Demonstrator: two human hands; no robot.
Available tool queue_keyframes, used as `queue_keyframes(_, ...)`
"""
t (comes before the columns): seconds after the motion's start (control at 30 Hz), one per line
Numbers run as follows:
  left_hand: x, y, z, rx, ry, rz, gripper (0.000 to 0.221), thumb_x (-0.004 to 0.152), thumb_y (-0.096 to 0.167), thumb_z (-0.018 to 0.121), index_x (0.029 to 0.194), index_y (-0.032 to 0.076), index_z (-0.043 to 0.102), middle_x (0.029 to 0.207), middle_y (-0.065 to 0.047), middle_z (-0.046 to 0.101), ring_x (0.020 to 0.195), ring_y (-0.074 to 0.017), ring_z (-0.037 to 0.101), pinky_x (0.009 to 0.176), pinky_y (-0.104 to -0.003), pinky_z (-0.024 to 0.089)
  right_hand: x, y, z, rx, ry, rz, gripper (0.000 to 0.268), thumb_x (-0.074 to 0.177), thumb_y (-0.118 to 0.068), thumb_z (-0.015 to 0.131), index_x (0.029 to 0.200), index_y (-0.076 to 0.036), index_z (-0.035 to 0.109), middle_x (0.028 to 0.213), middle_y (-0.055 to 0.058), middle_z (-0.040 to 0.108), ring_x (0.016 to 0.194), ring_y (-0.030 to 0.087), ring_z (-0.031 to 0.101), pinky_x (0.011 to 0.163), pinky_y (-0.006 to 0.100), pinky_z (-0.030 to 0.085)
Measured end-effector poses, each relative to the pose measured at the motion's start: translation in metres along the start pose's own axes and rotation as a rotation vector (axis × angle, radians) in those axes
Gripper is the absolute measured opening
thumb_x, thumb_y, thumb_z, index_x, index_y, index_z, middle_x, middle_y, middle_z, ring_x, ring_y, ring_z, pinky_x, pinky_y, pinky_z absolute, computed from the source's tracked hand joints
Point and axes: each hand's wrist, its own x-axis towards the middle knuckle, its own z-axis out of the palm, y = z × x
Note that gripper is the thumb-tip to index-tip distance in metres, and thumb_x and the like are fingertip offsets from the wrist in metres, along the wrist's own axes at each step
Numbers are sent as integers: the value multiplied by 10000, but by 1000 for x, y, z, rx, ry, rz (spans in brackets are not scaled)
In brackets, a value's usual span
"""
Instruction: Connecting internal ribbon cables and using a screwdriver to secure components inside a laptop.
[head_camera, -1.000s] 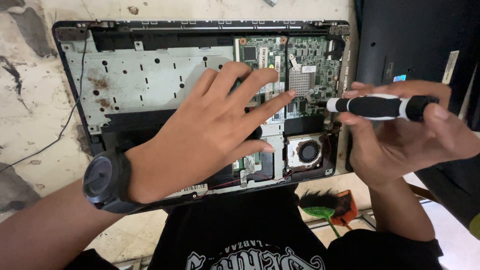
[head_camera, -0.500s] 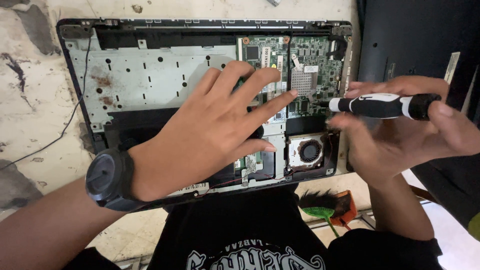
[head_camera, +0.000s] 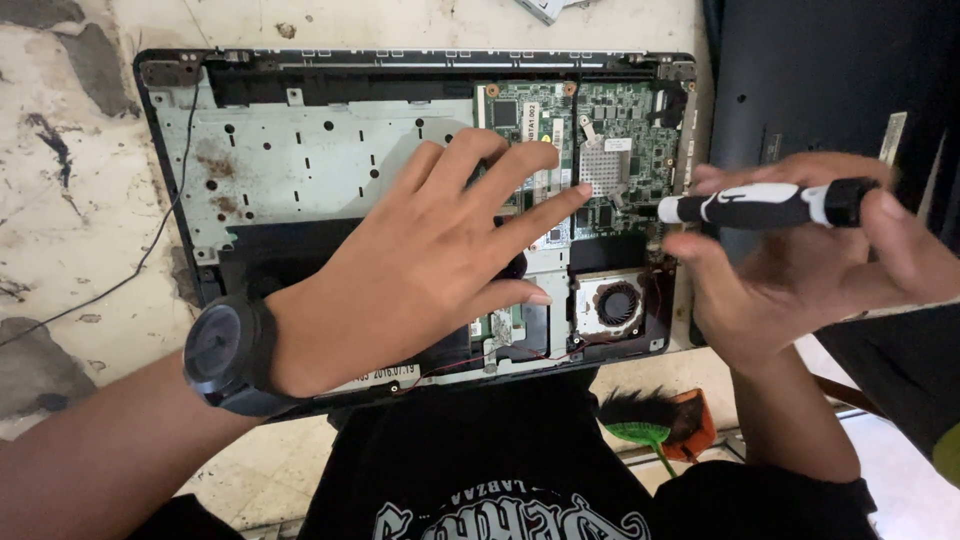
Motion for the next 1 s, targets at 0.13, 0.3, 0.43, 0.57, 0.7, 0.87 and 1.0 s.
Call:
queue_keyframes(0.13,0,0,1,39,10,1,842,883,677,768,1510,166,535,1443,-102,452,1243,-306,466,974,-455,461,-5,6,0,40,-12,-11,768,982,216,598,1527,-204,259,1274,252,392,869,575,686,751,576,577)
queue_keyframes(0.3,0,0,1,24,13,7,837,882,654,783,1507,157,532,1436,-109,453,1245,-313,461,966,-457,458,2,8,5,-62,57,-146,821,922,219,834,1445,-139,312,1333,71,361,781,425,667,694,526,636)
queue_keyframes(0.43,0,0,1,0,7,1,817,885,639,778,1494,154,532,1452,-116,449,1238,-318,466,969,-471,458,9,1,6,104,-57,-82,710,980,151,608,1471,-206,240,1134,350,469,964,482,643,851,640,675)
queue_keyframes(0.57,0,0,2,24,11,-7,867,849,675,785,1508,171,532,1446,-99,461,1226,-300,469,948,-448,457,1,14,7,72,36,-145,895,898,337,731,1468,-198,295,1207,218,425,657,482,660,608,578,638)
queue_keyframes(0.7,-1,0,3,28,13,1,848,864,668,775,1505,169,531,1441,-103,461,1229,-303,467,976,-455,460,-4,6,6,90,12,-53,623,958,169,510,1424,-149,246,1431,-17,226,807,576,649,779,663,618)
queue_keyframes(0.87,0,0,1,-40,24,4,820,878,612,802,1489,139,525,1436,-115,453,1211,-312,469,968,-468,460,10,2,-1,119,-117,-72,749,989,240,593,1465,-195,212,1082,341,483,891,483,672,903,668,668)
queue_keyframes(1.0,0,0,1,-26,21,5,827,869,617,804,1490,142,532,1446,-114,451,1230,-313,465,975,-474,459,4,5,8,45,10,-30,949,881,230,827,1469,-250,258,1236,276,401,762,417,642,864,596,641)
